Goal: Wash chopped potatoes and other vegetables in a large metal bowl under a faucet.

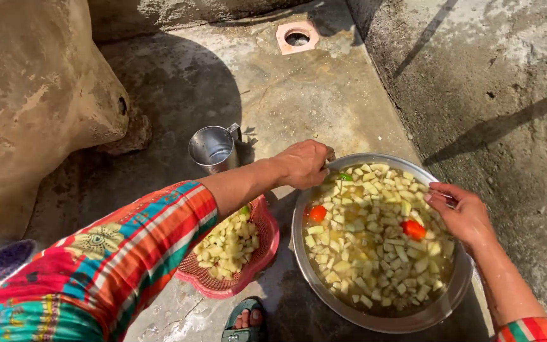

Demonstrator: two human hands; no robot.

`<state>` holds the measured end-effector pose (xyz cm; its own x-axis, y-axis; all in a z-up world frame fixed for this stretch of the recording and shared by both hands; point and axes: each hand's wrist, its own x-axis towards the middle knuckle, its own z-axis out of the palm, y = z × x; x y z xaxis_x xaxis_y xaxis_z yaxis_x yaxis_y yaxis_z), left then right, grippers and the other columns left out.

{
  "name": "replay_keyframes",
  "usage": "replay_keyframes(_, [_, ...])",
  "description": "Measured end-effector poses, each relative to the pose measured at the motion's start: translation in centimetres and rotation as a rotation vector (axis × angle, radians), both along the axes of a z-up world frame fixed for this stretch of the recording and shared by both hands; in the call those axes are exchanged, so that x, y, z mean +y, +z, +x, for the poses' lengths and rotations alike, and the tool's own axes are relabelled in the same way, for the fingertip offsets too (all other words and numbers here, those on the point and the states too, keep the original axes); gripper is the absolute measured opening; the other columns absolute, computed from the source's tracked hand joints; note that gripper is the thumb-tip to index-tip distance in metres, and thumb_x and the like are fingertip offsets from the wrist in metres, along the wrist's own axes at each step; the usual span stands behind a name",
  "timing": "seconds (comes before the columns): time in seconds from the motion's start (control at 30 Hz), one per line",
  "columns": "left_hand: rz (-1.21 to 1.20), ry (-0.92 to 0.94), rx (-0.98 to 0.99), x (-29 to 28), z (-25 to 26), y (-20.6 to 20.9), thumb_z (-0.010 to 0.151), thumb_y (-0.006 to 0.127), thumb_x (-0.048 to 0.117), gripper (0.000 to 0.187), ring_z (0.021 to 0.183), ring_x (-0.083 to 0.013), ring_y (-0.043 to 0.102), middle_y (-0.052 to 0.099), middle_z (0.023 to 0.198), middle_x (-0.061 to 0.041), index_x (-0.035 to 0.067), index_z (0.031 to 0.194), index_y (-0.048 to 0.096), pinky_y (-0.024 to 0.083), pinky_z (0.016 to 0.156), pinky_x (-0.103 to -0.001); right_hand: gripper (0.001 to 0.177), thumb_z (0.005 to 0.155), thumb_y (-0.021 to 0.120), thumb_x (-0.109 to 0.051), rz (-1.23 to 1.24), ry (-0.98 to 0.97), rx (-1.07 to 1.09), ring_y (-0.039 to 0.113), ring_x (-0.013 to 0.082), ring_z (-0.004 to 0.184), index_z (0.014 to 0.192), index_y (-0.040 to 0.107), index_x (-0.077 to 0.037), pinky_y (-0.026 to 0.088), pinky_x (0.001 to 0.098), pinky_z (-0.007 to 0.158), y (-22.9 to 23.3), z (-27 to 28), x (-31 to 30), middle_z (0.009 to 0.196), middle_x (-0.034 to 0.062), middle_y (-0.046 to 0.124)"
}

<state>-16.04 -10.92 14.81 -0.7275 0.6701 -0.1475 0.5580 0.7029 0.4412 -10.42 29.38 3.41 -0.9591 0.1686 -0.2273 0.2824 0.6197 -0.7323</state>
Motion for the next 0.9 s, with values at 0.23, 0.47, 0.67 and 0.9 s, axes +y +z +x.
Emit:
replay_keyframes(0.23, [0.037,0.177,-0.35,8.5,-1.8,-6.8,0.08,0.068,0.019,0.074,0.128,-0.0338,0.059,0.06,0.136,-0.023,0.004,0.148,0.044,0.046,0.11,-0.041,0.07,0.075,0.086,-0.038,0.247,0.267,0.127,0.061,0.0313,0.127,0.137,0.063,-0.015,0.049,0.0419,0.105,0.7,-1.2,-1.4,0.14,0.0121,0.062])
replay_keyframes(0.47, [0.026,-0.01,-0.172,11.2,-6.8,-17.2,0.082,0.065,0.022,0.087,0.144,-0.035,0.04,0.043,0.155,-0.019,0.012,0.16,0.029,0.035,0.117,-0.043,0.083,0.08,0.081,-0.046,0.308,0.623,0.034,0.044,0.0306,0.142,0.151,0.045,-0.022,0.037,0.045,0.116,0.3,-6.4,-5.6,0.156,0.0079,0.043])
replay_keyframes(0.67, [-0.159,0.037,-0.234,12.8,-7.0,-13.5,0.084,0.063,0.032,0.09,0.134,-0.0335,0.053,0.053,0.144,-0.02,0.012,0.164,0.028,0.043,0.117,-0.039,0.088,0.083,0.071,-0.062,0.617,0.747,-0.262,0.045,0.028,0.142,0.158,0.039,-0.028,0.032,0.0553,0.12,4.2,-7.5,-8.6,0.154,0.0068,0.043])
replay_keyframes(0.9, [-0.407,-0.139,-0.27,12.5,-4.2,-10.5,0.058,0.078,0.087,0.136,0.144,-0.038,0.038,0.032,0.16,-0.023,0.018,0.163,0.024,0.035,0.118,-0.046,0.099,0.069,0.066,-0.082,0.512,0.78,-0.363,0.05,0.0291,0.139,0.153,0.045,-0.034,0.042,0.0509,0.113,-1.3,-7.1,-5.0,0.155,0.0017,0.044])
